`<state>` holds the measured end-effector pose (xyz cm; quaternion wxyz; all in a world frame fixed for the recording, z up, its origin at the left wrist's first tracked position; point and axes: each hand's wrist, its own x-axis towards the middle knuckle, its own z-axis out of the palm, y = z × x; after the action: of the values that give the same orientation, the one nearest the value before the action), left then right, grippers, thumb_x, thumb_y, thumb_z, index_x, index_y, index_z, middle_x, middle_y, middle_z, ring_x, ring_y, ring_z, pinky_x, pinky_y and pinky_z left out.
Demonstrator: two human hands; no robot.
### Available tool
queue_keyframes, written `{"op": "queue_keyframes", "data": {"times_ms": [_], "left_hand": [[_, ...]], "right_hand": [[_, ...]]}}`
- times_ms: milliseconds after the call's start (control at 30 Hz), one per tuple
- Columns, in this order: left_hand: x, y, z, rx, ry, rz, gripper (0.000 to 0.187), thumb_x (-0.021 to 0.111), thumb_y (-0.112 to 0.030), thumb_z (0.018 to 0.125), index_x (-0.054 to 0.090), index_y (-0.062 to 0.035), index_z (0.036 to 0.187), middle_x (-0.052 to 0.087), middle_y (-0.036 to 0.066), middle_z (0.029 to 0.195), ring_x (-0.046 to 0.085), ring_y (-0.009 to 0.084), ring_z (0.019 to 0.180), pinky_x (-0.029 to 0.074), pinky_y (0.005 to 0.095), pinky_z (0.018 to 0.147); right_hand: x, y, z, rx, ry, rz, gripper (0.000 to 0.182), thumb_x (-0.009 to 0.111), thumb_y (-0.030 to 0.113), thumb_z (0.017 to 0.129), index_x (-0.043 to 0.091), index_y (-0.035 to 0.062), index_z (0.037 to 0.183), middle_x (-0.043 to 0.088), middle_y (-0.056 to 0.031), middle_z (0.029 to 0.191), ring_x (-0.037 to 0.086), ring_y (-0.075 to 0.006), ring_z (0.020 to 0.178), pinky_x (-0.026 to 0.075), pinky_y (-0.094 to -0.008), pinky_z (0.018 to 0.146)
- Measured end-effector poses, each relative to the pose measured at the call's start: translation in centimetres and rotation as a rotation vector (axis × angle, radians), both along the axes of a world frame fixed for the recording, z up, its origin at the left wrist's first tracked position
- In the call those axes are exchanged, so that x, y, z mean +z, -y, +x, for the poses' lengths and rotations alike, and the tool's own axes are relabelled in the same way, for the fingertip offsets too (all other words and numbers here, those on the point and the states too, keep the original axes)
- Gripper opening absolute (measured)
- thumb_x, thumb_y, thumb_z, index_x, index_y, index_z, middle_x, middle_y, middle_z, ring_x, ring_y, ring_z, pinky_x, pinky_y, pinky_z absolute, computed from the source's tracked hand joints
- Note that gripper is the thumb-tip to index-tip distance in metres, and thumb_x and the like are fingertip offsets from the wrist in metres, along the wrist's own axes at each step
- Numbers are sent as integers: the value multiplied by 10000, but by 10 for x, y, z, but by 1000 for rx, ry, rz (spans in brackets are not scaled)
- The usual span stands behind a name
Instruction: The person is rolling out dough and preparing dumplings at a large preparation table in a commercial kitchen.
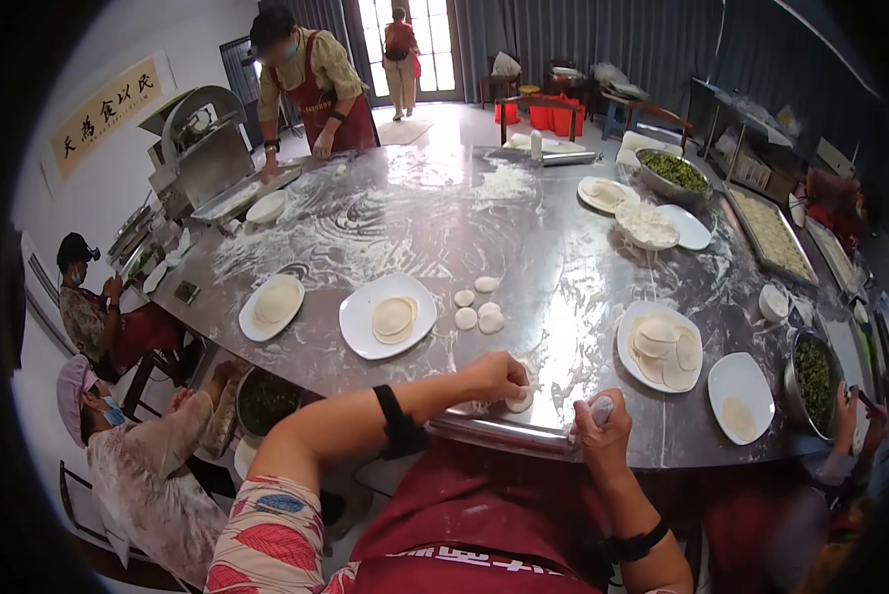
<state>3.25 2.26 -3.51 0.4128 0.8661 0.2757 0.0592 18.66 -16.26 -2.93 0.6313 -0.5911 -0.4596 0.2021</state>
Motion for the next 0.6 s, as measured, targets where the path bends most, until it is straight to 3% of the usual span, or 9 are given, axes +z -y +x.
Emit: {"op": "queue_keyframes", "data": {"times_ms": [167, 200, 300, 333, 433, 567, 600], "left_hand": [[30, 23, -3, 111, -105, 72, 185, 699, -153, 730, 704, -62, 892, 682, 127, 783, 656, 229, 750, 496, 344, 689], [7, 17, -2, 54, -3, 207, 181, 671, -172, 755, 706, -86, 910, 682, 119, 815, 655, 263, 789, 494, 366, 712], [1, 18, 5, 4, -21, 293, 193, 646, -199, 766, 706, -107, 924, 683, 120, 867, 647, 294, 822, 490, 388, 736], [4, 17, 7, 13, -59, 273, 192, 663, -236, 749, 721, -152, 911, 686, 106, 886, 644, 288, 878, 499, 394, 766], [-2, 13, 3, 68, -16, 234, 183, 644, -213, 727, 721, -114, 860, 684, 125, 830, 650, 298, 817, 505, 401, 745], [-25, 13, -7, 301, 125, -75, 167, 628, -168, 722, 715, -91, 842, 673, 162, 812, 652, 308, 779, 506, 390, 711], [-14, 19, -9, 241, 69, -2, 178, 627, -172, 745, 709, -68, 864, 674, 163, 811, 657, 294, 765, 506, 381, 706]], "right_hand": [[1, -22, 7, -32, 23, -15, 164, 608, 51, 864, 450, 54, 820, 518, -31, 563, 527, -109, 454, 424, -252, 425], [2, -32, 10, -37, 57, -12, 163, 607, 49, 863, 452, 54, 811, 519, -30, 565, 526, -108, 454, 421, -252, 423], [3, -58, 18, -35, 93, -7, 167, 615, 49, 849, 458, 52, 792, 525, -28, 569, 531, -105, 456, 414, -254, 415], [1, -62, 20, -22, 67, -2, 172, 627, 54, 838, 462, 50, 790, 528, -28, 569, 536, -105, 458, 413, -256, 410], [1, -48, 19, -8, 33, -7, 179, 640, 56, 831, 465, 46, 791, 531, -30, 572, 537, -99, 461, 419, -256, 411], [-4, -20, 12, -40, 61, -3, 145, 634, 52, 839, 496, 23, 871, 550, -38, 592, 544, -113, 474, 429, -254, 433], [1, -27, 12, -48, 114, 9, 152, 635, 59, 835, 496, 13, 876, 561, -51, 597, 545, -115, 477, 429, -260, 435]]}}
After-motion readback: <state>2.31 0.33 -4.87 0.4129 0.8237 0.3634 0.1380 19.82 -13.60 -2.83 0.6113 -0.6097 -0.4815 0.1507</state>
